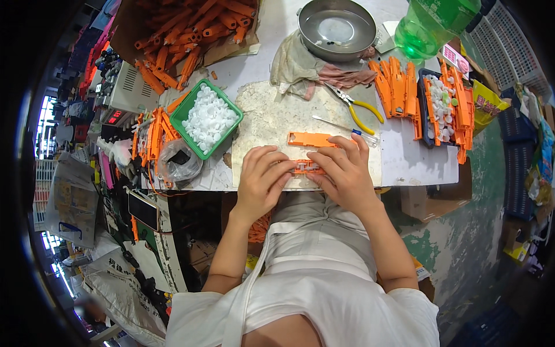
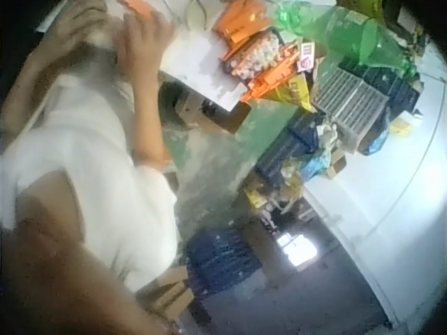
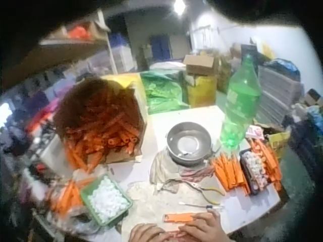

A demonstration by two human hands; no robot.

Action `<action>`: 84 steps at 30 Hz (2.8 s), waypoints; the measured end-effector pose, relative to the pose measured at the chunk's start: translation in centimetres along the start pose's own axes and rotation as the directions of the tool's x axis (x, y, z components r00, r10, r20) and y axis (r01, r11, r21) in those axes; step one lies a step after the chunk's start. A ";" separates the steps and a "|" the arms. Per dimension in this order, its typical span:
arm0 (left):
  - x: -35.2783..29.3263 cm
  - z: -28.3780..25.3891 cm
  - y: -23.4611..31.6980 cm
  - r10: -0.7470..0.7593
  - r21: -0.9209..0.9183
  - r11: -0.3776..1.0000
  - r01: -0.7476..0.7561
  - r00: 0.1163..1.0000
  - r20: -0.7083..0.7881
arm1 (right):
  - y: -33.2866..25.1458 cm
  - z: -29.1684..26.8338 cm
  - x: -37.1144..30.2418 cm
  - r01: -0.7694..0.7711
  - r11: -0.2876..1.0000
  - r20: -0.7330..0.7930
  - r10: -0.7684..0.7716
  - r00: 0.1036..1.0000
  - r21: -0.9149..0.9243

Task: The person assembles small orange plastic components at a cluttered workbench. They use a screwdriver to manipulate internal parts and insert small white plastic pieces into the orange casings. The person handles the items one at a time, repeatedly picking up parts and tools to perform the assembly.

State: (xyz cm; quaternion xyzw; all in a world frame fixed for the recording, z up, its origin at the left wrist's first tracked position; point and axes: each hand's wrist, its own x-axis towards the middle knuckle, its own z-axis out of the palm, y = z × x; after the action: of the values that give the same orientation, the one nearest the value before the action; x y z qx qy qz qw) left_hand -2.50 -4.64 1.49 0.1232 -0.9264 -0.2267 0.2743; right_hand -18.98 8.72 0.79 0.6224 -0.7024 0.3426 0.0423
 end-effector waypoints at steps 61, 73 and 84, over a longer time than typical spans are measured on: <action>10.1 3.6 10.5 0.717 -0.132 0.694 -0.708 0.695 0.042 | 1.3 -8.8 -7.8 -0.299 0.298 -0.044 0.771 0.636 0.906; 20.0 15.6 12.0 0.624 0.368 0.726 -0.581 0.782 0.003 | 2.4 -9.3 -12.3 -0.276 0.424 -0.301 0.869 0.394 0.863; 12.1 0.1 5.4 0.401 0.231 0.907 -0.352 0.889 -0.220 | 1.8 -8.8 -11.4 -0.325 0.463 -0.286 0.837 0.466 0.825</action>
State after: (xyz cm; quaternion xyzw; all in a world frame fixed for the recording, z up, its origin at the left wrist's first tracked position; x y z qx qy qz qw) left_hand -13.07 -4.23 9.52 -0.0058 -0.9049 -0.0639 0.4208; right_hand -21.30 23.04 1.21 0.1142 -0.6406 0.7563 -0.0683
